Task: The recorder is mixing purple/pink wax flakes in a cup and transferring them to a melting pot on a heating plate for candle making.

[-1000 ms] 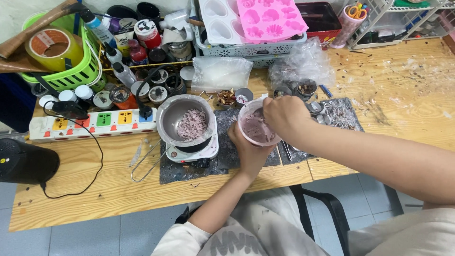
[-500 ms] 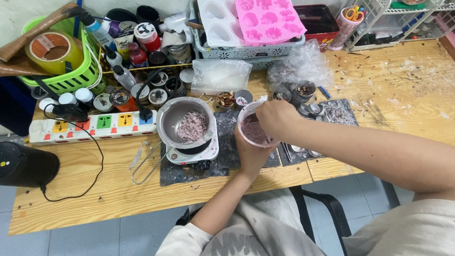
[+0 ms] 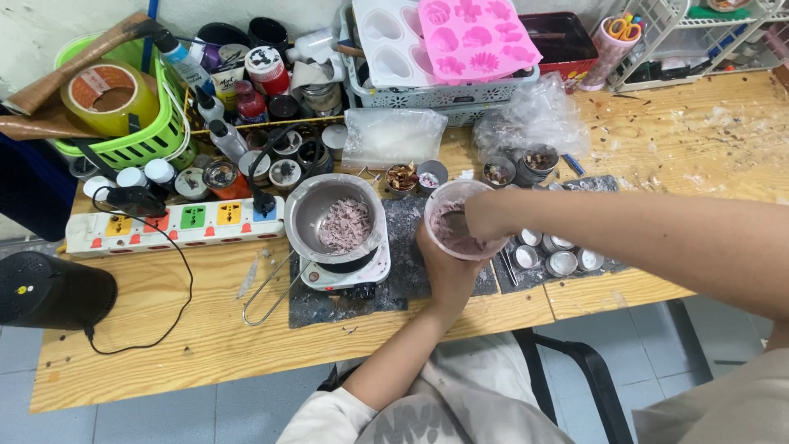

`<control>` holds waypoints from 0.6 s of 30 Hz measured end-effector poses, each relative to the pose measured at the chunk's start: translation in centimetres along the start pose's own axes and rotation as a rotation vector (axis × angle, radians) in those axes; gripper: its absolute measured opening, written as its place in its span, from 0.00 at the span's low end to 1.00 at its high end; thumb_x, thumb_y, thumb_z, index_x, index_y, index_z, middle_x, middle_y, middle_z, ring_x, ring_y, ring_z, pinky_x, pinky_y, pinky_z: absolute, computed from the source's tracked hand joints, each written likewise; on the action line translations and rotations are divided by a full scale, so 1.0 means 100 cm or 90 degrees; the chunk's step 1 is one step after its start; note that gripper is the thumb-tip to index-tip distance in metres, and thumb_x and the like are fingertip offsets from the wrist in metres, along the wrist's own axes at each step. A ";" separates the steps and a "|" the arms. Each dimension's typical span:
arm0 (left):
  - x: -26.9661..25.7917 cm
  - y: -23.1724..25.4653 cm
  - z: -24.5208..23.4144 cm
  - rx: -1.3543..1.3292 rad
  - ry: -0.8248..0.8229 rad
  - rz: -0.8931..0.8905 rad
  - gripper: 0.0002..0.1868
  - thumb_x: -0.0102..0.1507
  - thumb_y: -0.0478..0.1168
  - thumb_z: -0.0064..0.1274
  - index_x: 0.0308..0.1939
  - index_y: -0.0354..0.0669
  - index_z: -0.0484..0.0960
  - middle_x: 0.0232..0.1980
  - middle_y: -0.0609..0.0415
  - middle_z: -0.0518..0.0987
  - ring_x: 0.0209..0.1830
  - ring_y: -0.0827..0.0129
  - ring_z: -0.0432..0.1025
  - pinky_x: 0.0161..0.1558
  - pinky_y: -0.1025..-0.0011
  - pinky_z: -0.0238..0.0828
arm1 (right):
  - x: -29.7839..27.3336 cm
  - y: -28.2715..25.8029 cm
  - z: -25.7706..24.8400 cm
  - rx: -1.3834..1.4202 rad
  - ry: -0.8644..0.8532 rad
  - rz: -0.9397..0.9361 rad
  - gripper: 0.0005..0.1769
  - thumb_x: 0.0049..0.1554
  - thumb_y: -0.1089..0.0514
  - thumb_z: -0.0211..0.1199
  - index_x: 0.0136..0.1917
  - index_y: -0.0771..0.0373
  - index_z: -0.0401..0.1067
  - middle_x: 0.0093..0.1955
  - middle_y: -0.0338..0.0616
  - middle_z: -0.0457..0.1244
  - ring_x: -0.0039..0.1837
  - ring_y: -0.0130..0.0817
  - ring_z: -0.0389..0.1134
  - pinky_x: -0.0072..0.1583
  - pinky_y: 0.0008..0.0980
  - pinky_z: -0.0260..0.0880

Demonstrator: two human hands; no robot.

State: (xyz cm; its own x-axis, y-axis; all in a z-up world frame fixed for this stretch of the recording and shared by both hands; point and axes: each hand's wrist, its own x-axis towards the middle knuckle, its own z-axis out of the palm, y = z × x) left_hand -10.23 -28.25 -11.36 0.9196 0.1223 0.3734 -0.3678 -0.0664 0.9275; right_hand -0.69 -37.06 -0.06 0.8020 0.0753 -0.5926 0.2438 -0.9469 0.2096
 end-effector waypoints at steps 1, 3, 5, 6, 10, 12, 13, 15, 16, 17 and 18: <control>-0.001 -0.008 0.000 0.000 -0.001 0.000 0.61 0.50 0.42 0.79 0.75 0.36 0.48 0.68 0.41 0.60 0.71 0.53 0.62 0.70 0.55 0.60 | -0.001 -0.002 0.001 0.001 0.000 0.001 0.20 0.49 0.55 0.71 0.54 0.66 0.79 0.53 0.57 0.69 0.56 0.51 0.74 0.53 0.46 0.77; -0.009 -0.024 0.001 0.058 -0.025 0.038 0.65 0.51 0.41 0.77 0.77 0.34 0.42 0.70 0.38 0.55 0.74 0.47 0.56 0.72 0.52 0.55 | -0.007 -0.005 0.007 -0.032 -0.003 0.003 0.19 0.49 0.55 0.71 0.53 0.63 0.80 0.54 0.54 0.70 0.57 0.49 0.74 0.54 0.45 0.76; -0.014 -0.029 -0.001 0.055 -0.043 0.065 0.65 0.53 0.40 0.76 0.78 0.33 0.39 0.71 0.37 0.53 0.76 0.46 0.54 0.74 0.50 0.54 | -0.009 -0.009 0.006 -0.046 0.000 0.005 0.18 0.49 0.55 0.71 0.53 0.62 0.80 0.54 0.53 0.70 0.57 0.48 0.73 0.54 0.44 0.76; -0.018 -0.032 -0.001 0.050 -0.058 0.092 0.66 0.55 0.40 0.75 0.79 0.33 0.37 0.72 0.37 0.50 0.77 0.45 0.52 0.77 0.49 0.53 | -0.012 -0.010 0.006 -0.063 0.002 0.006 0.18 0.49 0.54 0.72 0.53 0.60 0.81 0.54 0.51 0.70 0.58 0.47 0.73 0.55 0.43 0.76; -0.019 -0.030 -0.004 0.049 -0.051 0.020 0.70 0.50 0.41 0.76 0.78 0.33 0.33 0.72 0.35 0.47 0.76 0.42 0.49 0.75 0.46 0.48 | -0.025 -0.012 -0.009 -0.118 0.024 -0.011 0.23 0.47 0.51 0.75 0.53 0.64 0.80 0.54 0.51 0.72 0.55 0.42 0.75 0.54 0.39 0.77; -0.019 -0.028 -0.004 0.061 -0.038 0.024 0.70 0.49 0.43 0.80 0.77 0.36 0.38 0.70 0.35 0.47 0.74 0.43 0.47 0.74 0.48 0.51 | -0.015 -0.011 0.007 -0.211 0.056 -0.066 0.17 0.50 0.54 0.71 0.52 0.63 0.80 0.54 0.53 0.72 0.54 0.45 0.76 0.52 0.39 0.78; -0.018 -0.030 -0.002 0.061 -0.038 0.023 0.70 0.49 0.43 0.80 0.77 0.36 0.38 0.70 0.35 0.47 0.74 0.43 0.47 0.74 0.48 0.51 | -0.013 -0.012 0.011 -0.211 0.056 -0.066 0.17 0.50 0.54 0.71 0.52 0.63 0.80 0.54 0.53 0.72 0.54 0.45 0.76 0.52 0.39 0.78; -0.021 -0.035 0.000 0.047 -0.018 0.032 0.68 0.48 0.43 0.80 0.77 0.38 0.41 0.71 0.38 0.48 0.75 0.45 0.49 0.74 0.48 0.52 | -0.009 -0.014 0.024 -0.216 0.098 -0.094 0.16 0.49 0.57 0.70 0.51 0.63 0.81 0.54 0.52 0.72 0.54 0.44 0.75 0.51 0.39 0.78; -0.019 -0.029 0.000 0.046 -0.020 0.031 0.68 0.48 0.43 0.80 0.77 0.38 0.41 0.71 0.38 0.48 0.75 0.45 0.49 0.74 0.48 0.52 | -0.017 -0.015 0.016 -0.215 0.096 -0.093 0.16 0.49 0.57 0.70 0.51 0.63 0.81 0.54 0.52 0.72 0.54 0.44 0.75 0.51 0.39 0.78; -0.016 -0.023 0.000 0.039 0.001 0.074 0.68 0.48 0.42 0.80 0.77 0.37 0.42 0.73 0.37 0.48 0.77 0.45 0.49 0.75 0.49 0.52 | -0.024 -0.015 0.008 -0.173 0.043 -0.069 0.16 0.51 0.55 0.69 0.52 0.61 0.81 0.53 0.49 0.72 0.54 0.43 0.75 0.52 0.41 0.77; -0.013 -0.017 -0.002 0.034 0.020 0.116 0.67 0.49 0.41 0.79 0.76 0.35 0.42 0.74 0.36 0.47 0.78 0.45 0.48 0.76 0.49 0.51 | -0.032 -0.017 0.000 -0.128 -0.010 -0.045 0.16 0.52 0.53 0.68 0.52 0.60 0.81 0.53 0.47 0.72 0.54 0.42 0.75 0.52 0.43 0.77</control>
State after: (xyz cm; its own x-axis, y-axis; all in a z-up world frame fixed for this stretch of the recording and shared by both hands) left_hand -10.83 -28.10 -13.44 0.8331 0.1344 0.5365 -0.5195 -0.1428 0.8425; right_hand -3.68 -35.66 1.45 0.7711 0.1334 -0.6226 0.4042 -0.8581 0.3167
